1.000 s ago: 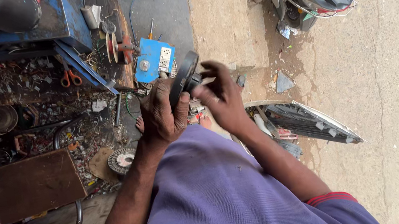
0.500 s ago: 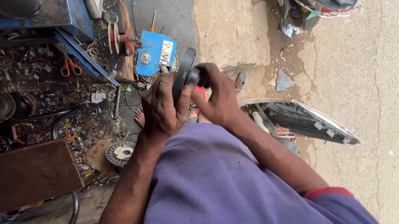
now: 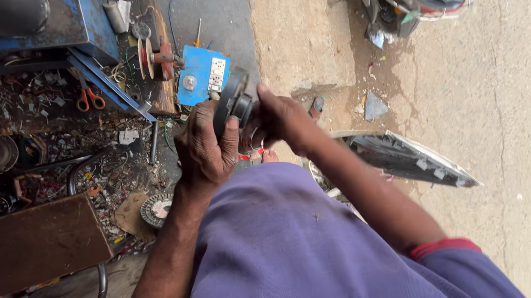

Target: The person sits on the floor in a cluttered workshop and handles a small cylindrical electrical component, rotating it in their hands. They then pick up a metal fan housing and a black plastic fan cage, inspecting them and placing them on the floor.

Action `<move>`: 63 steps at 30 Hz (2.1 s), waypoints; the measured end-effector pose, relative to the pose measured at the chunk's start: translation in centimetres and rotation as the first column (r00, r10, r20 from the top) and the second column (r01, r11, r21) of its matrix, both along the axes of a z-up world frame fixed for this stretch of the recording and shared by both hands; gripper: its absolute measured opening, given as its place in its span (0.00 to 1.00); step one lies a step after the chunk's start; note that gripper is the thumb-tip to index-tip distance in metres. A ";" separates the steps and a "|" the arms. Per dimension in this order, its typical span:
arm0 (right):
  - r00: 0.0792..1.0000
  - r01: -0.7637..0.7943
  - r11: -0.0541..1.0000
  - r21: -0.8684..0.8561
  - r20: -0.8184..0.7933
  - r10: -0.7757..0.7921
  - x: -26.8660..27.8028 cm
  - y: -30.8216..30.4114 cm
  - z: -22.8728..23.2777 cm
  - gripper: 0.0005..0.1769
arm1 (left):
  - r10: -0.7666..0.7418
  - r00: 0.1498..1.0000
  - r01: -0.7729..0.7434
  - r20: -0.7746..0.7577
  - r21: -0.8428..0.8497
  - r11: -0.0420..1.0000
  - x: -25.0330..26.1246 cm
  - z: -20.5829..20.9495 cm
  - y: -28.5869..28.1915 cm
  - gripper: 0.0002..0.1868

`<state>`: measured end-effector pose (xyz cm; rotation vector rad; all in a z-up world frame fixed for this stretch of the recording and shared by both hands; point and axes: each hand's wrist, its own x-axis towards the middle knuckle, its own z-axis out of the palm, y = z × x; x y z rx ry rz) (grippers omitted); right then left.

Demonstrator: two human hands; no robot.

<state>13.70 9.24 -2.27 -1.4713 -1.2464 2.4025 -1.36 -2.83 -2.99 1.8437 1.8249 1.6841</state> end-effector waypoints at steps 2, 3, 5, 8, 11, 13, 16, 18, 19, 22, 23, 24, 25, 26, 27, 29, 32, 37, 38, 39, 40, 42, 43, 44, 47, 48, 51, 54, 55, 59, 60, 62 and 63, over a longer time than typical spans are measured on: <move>0.993 -0.069 0.521 0.851 0.008 0.119 0.5 -0.9 0.1 0.44 | 0.026 1.000 -0.026 0.016 -0.024 0.999 0.1 -0.1 0.0 0.14; 0.983 -0.056 0.041 0.998 0.048 0.175 0.9 -1.5 0.0 0.45 | 0.018 0.999 -0.017 0.035 -0.043 0.999 0.1 -0.2 0.0 0.14; 0.974 -0.128 -0.024 0.992 0.130 0.186 0.9 -2.0 -0.6 0.43 | 0.005 1.000 -0.003 0.031 -0.055 0.998 0.1 -0.3 0.2 0.15; 0.942 -0.141 0.964 0.224 -0.270 0.200 0.1 -0.7 -1.7 0.49 | -0.010 0.999 0.009 -0.033 -0.022 1.000 -0.5 -0.5 0.7 0.16; 0.988 -0.106 0.993 0.043 -0.110 0.111 0.1 -0.4 -1.8 0.44 | -0.016 0.999 0.015 -0.044 -0.018 1.000 -0.6 -0.7 0.2 0.14; 0.989 -0.139 0.724 0.675 0.053 0.140 0.5 -0.9 -1.4 0.40 | 0.024 0.999 -0.025 -0.037 -0.022 0.999 -0.5 -0.9 -0.1 0.16; 0.967 -0.132 0.045 0.990 0.119 0.226 0.6 -1.6 -0.5 0.38 | -0.003 1.000 0.003 0.027 -0.006 1.000 -0.4 -1.2 0.0 0.15; 0.955 -0.223 0.256 0.941 0.158 0.251 0.2 -2.1 -0.3 0.35 | -0.024 0.999 0.025 0.034 -0.016 1.000 -0.5 -1.3 0.0 0.13; 0.966 -0.190 0.330 0.925 0.116 0.232 0.0 -2.2 -0.3 0.34 | -0.034 0.999 0.034 0.037 -0.015 0.999 -0.7 -1.4 0.1 0.12; 0.989 -0.089 0.553 0.828 0.006 0.150 0.0 -3.1 -0.4 0.33 | -0.018 0.999 0.017 -0.032 -0.016 1.000 -0.7 -1.8 -0.9 0.14; 0.991 -0.059 0.605 0.794 -0.027 0.132 -0.1 -2.6 -0.4 0.33 | -0.009 1.000 0.009 -0.014 -0.008 1.000 -0.7 -2.0 -0.6 0.14; 0.992 -0.028 0.655 0.755 -0.059 0.111 -0.2 -2.1 -0.3 0.34 | -0.002 1.000 0.002 0.003 -0.001 1.000 -0.7 -2.2 -0.3 0.14; 0.987 -0.050 0.452 0.891 -0.024 0.157 0.0 -2.3 -0.2 0.32 | -0.005 1.000 0.005 0.025 -0.005 1.000 -0.6 -2.3 -0.4 0.15; 0.981 -0.065 0.223 0.973 0.021 0.195 0.2 -2.4 0.0 0.30 | -0.021 0.998 0.021 0.056 -0.003 1.000 -0.4 -2.4 -0.5 0.14; 0.972 -0.069 -0.023 0.997 0.073 0.225 0.3 -2.4 0.2 0.28 | -0.035 0.996 0.035 0.084 0.002 0.999 -0.3 -2.5 -0.5 0.14; 0.955 -0.153 0.061 0.986 0.132 0.267 0.4 -2.4 0.5 0.28 | -0.029 0.993 0.033 0.117 -0.028 0.999 -0.1 -2.6 -0.7 0.15; 0.951 -0.147 0.137 0.980 0.101 0.293 0.1 -2.5 0.7 0.33 | 0.016 0.993 -0.005 0.116 -0.092 0.996 -0.4 -2.6 -0.8 0.18; 0.969 -0.197 0.503 0.841 0.089 0.231 -0.5 -2.7 -0.2 0.29 | -0.010 0.999 0.010 0.035 -0.017 1.000 -0.3 -2.4 -1.0 0.19; 0.978 -0.155 0.750 0.644 -0.010 0.210 -0.6 -2.8 -0.4 0.27 | -0.014 1.000 0.015 0.024 -0.015 1.000 -0.4 -2.3 -1.1 0.19; 0.982 -0.111 0.919 0.379 -0.099 0.160 -0.8 -2.9 -0.5 0.26 | -0.020 1.000 0.020 0.013 -0.011 1.000 -0.6 -2.2 -1.0 0.19; 0.981 -0.126 0.923 0.365 -0.089 0.170 -0.9 -3.1 -0.5 0.26 | -0.026 1.000 0.026 0.001 -0.007 1.000 -0.7 -2.1 -0.9 0.20; 0.980 -0.159 0.929 0.333 -0.064 0.190 -0.7 -3.4 -0.2 0.27 | -0.005 0.996 0.009 0.084 -0.055 0.998 -0.6 -2.0 -0.9 0.20; 0.984 -0.117 0.877 0.466 -0.066 0.166 -0.6 -3.5 -0.1 0.28 | 0.011 0.992 -0.001 0.125 -0.077 0.997 -0.6 -2.0 -0.9 0.19; 0.987 -0.073 0.805 0.589 -0.072 0.142 -0.7 -3.5 0.0 0.28 | 0.023 0.995 -0.017 0.097 -0.065 0.998 -0.5 -2.0 -0.9 0.20; 0.990 0.005 0.858 0.514 -0.124 0.069 -0.7 -3.1 0.0 0.26 | 0.021 1.000 -0.020 0.020 -0.023 1.000 -0.2 -2.3 -1.0 0.22; 0.989 0.022 0.911 0.411 -0.141 0.040 -0.7 -2.9 -0.1 0.25 | -0.006 1.000 0.006 -0.001 -0.003 1.000 -0.1 -2.6 -1.0 0.21; 0.991 -0.029 0.839 0.543 -0.096 0.096 -0.6 -2.7 -0.6 0.24 | -0.055 0.998 0.055 0.013 0.018 0.998 0.0 -3.5 -1.0 0.18; 0.977 -0.022 0.317 0.948 -0.047 0.209 -0.1 -3.1 -1.2 0.33 | -0.011 0.999 0.014 0.053 -0.059 0.998 -0.2 -4.5 -1.1 0.20; 0.973 -0.077 0.176 0.981 0.036 0.228 0.1 -3.3 -1.3 0.34 | 0.011 0.998 -0.006 0.062 -0.083 0.997 -0.1 -4.7 -1.2 0.22; 0.968 -0.080 -0.087 0.993 0.098 0.230 -0.7 -4.1 -1.7 0.33 | 0.073 0.996 -0.077 -0.045 -0.073 0.994 -0.6 -4.5 -1.8 0.22; 0.986 -0.106 0.294 0.950 0.062 0.153 -1.1 -4.1 -1.9 0.28 | 0.081 0.995 -0.083 -0.051 -0.044 0.996 -0.7 -4.5 -1.8 0.24; 0.993 0.022 0.930 0.368 -0.120 0.024 -1.7 -3.2 -2.2 0.27 | 0.044 0.987 -0.044 -0.153 0.001 0.999 -1.1 -4.3 -1.7 0.23; 0.968 0.053 0.988 -0.143 -0.236 -0.086 -1.8 -2.7 -2.3 0.29 | 0.008 0.988 -0.005 -0.153 0.020 1.000 -1.3 -4.2 -1.6 0.22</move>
